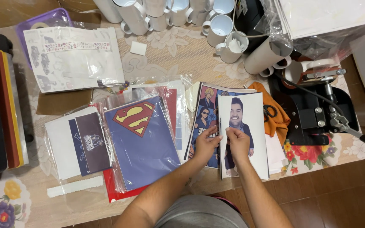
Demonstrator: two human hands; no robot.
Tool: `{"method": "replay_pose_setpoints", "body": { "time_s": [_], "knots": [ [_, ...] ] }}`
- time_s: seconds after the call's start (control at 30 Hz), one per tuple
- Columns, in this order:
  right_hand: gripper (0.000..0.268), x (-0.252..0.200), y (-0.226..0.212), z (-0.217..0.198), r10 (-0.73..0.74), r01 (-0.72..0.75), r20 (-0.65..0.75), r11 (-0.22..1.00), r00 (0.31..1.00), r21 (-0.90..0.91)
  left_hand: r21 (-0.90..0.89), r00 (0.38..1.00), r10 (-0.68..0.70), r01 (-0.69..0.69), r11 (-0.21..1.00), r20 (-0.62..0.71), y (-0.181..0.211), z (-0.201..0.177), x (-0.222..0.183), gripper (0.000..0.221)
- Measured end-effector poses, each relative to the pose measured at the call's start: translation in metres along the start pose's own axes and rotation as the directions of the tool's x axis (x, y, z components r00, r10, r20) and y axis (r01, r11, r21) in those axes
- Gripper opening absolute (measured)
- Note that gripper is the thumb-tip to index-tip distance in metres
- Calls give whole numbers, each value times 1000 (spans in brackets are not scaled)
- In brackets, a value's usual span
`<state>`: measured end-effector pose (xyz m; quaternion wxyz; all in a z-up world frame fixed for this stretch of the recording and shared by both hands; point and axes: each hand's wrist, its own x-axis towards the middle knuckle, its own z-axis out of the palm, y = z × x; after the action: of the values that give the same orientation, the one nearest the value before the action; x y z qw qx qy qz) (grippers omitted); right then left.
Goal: The person handles several printed transfer sheets with logos and character images, peels off backing paper, and places each sheet into a clear plastic sleeve. The person stacks the packaged sheets on the table next to a heat press and stacks of white mugs.
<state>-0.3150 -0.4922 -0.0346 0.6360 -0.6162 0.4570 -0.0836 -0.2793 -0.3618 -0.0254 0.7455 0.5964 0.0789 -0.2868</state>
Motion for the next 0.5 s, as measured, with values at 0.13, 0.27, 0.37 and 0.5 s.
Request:
{"method": "replay_pose_setpoints", "body": {
  "time_s": [0.13, 0.27, 0.37, 0.5],
  "knots": [
    [17, -26, -35, 5, -49, 48, 25, 999, 998, 17, 62, 992, -119, 121, 991, -40, -11, -13, 11, 40],
    [21, -53, -71, 10, -209, 215, 56, 965, 976, -152, 77, 990, -125, 130, 989, -61, -12, -23, 14, 25],
    [50, -81, -101, 23, -218, 260, 154, 892, 964, -369, 78, 992, -55, 64, 995, -112, 3, -18, -2, 26],
    [63, -112, -129, 38, -319, 372, 253, 906, 913, -201, 250, 940, 323, -288, 924, -109, 110, -14, -65, 19]
  ]
}}
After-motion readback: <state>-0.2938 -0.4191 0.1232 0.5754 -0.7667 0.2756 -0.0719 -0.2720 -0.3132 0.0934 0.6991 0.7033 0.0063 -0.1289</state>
